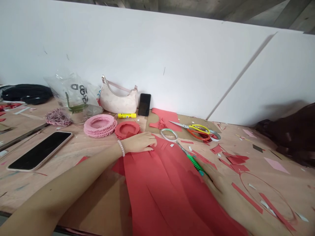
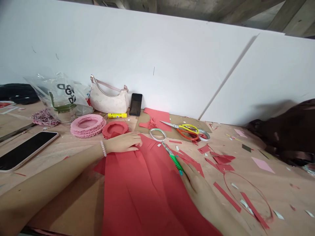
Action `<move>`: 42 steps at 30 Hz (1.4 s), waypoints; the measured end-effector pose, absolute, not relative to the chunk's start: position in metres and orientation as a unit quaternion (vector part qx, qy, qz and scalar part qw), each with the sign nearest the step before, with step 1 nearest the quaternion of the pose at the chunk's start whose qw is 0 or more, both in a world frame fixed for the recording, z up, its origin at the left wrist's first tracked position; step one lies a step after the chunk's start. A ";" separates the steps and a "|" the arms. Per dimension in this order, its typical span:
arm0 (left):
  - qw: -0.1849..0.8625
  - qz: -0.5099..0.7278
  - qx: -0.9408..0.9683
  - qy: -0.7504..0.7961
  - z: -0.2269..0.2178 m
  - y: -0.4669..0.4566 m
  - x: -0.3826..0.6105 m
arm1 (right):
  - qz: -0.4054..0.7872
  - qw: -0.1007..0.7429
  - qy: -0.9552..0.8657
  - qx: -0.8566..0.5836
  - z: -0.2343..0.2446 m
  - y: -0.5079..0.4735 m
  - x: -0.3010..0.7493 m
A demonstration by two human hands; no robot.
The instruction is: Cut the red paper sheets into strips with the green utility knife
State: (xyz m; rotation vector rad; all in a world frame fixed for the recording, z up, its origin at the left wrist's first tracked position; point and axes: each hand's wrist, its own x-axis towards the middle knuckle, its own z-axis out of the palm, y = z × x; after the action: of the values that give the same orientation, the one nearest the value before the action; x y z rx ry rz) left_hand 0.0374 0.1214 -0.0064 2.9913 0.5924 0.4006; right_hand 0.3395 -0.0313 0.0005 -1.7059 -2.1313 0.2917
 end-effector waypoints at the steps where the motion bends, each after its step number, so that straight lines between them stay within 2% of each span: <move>1: 0.031 0.127 0.972 0.193 -0.006 0.122 0.038 | 0.110 0.199 -0.759 -0.610 0.001 -0.034 0.338; 6: 0.010 0.130 0.960 0.248 -0.001 0.121 0.039 | 0.133 0.201 -0.746 -0.621 0.001 -0.044 0.329; 10: -0.003 0.134 0.947 0.292 0.004 0.124 0.045 | 0.136 0.254 -0.733 -0.616 -0.007 -0.038 0.332; 14: -0.007 0.143 0.949 0.280 0.008 0.119 0.056 | 0.162 0.269 -0.711 -0.630 -0.017 -0.027 0.340; 19: 0.058 0.074 0.979 0.180 0.006 0.099 0.059 | 0.209 0.275 -0.693 -0.632 -0.022 -0.023 0.350; 23: 0.119 0.048 0.968 0.218 0.005 0.096 0.058 | 0.237 0.303 -0.679 -0.625 -0.024 -0.020 0.354; 28: 0.120 0.043 0.963 0.239 0.024 0.106 0.053 | 0.186 0.318 -0.690 -0.623 -0.023 -0.014 0.360; 35: 0.043 0.062 0.911 0.406 0.066 0.166 0.000 | 0.102 0.319 -0.655 -0.677 -0.023 -0.009 0.372; 39: -0.042 0.078 0.858 0.506 0.058 0.193 -0.018 | 0.075 0.322 -0.652 -0.682 -0.019 -0.012 0.370; 42: -0.095 0.102 0.841 0.523 0.043 0.188 -0.012 | 0.089 0.332 -0.656 -0.672 -0.018 -0.014 0.366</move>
State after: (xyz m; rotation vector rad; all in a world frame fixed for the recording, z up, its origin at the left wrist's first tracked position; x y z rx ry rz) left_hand -0.0119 0.1875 0.0433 2.8149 1.7494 0.3423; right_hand 0.3664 -0.0145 -0.0178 -1.7569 -1.7132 0.2314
